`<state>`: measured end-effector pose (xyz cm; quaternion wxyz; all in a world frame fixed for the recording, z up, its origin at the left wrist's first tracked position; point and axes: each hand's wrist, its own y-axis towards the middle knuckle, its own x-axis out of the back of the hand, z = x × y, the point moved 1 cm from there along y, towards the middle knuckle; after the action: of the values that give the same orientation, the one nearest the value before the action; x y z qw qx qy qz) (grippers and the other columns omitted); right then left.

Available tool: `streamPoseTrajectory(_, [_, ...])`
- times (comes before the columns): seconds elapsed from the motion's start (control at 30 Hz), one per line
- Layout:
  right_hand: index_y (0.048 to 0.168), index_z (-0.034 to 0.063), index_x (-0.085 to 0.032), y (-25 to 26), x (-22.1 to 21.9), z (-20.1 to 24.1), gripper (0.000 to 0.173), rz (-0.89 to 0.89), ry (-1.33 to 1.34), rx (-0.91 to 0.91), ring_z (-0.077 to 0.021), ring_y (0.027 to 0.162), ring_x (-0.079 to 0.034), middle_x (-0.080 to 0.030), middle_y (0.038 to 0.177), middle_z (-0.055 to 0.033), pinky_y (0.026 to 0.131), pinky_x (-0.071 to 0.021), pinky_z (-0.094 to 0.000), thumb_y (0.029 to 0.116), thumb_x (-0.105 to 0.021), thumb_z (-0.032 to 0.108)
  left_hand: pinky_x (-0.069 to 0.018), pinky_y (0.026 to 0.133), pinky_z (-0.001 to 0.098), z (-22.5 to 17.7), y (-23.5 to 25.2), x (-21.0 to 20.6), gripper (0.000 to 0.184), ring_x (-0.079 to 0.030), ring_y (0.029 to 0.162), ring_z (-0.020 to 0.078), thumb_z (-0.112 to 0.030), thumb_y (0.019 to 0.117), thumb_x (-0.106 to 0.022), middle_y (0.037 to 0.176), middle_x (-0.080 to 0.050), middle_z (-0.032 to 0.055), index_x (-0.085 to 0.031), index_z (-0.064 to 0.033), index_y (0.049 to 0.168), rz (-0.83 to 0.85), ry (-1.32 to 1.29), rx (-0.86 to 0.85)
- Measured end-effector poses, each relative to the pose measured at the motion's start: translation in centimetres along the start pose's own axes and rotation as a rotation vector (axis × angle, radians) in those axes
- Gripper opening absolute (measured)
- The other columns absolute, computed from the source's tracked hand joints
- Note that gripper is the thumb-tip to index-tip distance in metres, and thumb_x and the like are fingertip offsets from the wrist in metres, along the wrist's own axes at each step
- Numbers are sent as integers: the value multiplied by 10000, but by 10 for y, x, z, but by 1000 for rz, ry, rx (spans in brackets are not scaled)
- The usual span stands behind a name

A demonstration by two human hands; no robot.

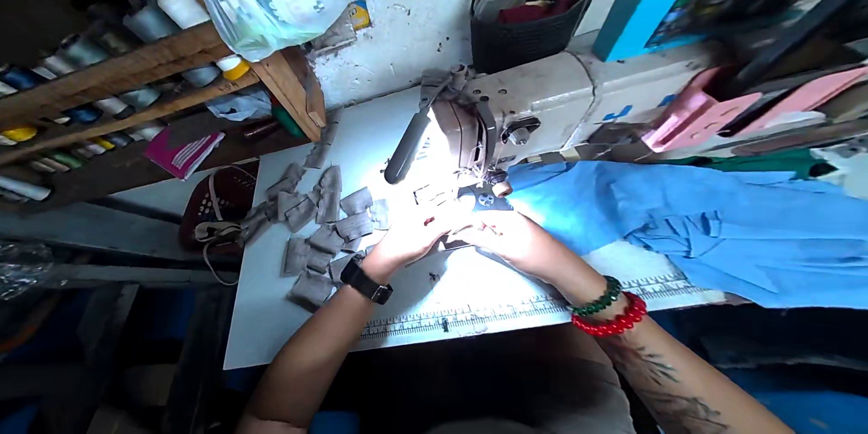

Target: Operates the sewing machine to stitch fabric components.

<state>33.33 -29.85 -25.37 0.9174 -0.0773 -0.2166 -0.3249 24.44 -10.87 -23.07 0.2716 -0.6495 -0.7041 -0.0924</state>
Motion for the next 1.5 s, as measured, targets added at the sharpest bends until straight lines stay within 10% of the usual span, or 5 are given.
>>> streamPoseTrajectory(0.23, [1206,206,-751,-21,-5,-6,294,-199,-575,59,-309,797,-721,-747,885,-90,663,-545,-571,941,-649,279,-536,722,455,4,29,-7,274,-651,742,211,-321,994,-616,774,-656,71,-698,-62,958,-144,393,43])
streamPoseTrajectory(0.83, [915,16,-726,-7,-12,-1,91,-192,-860,153,-347,675,-672,-665,757,-155,559,-511,-489,907,-650,65,-528,524,316,14,47,8,259,-603,535,122,-275,998,-657,642,-624,32,-672,-60,852,-213,189,-7])
streamPoseTrajectory(1.03, [1096,-36,-673,-20,-20,1,356,-190,-998,169,-361,665,-673,-654,811,-198,526,-502,-476,1005,-558,289,-570,732,477,34,48,32,226,-679,810,224,-295,937,-711,883,-686,99,-690,-90,1030,-287,350,-27])
streamPoseTrajectory(1.27, [1218,-12,-697,-9,-42,20,282,-98,-691,278,-392,1086,-666,-686,1171,-228,881,-554,-527,999,-530,47,-466,574,386,-4,-12,48,266,-550,599,185,-176,982,-672,662,-562,84,-625,-30,764,-134,400,-54])
streamPoseTrajectory(1.5, [1140,-4,-713,17,-53,23,264,-84,-585,258,-372,1043,-682,-699,1100,-210,868,-557,-531,1027,-530,149,-468,580,363,16,-11,42,291,-551,603,160,-205,984,-665,643,-554,51,-629,-52,739,-195,403,-94])
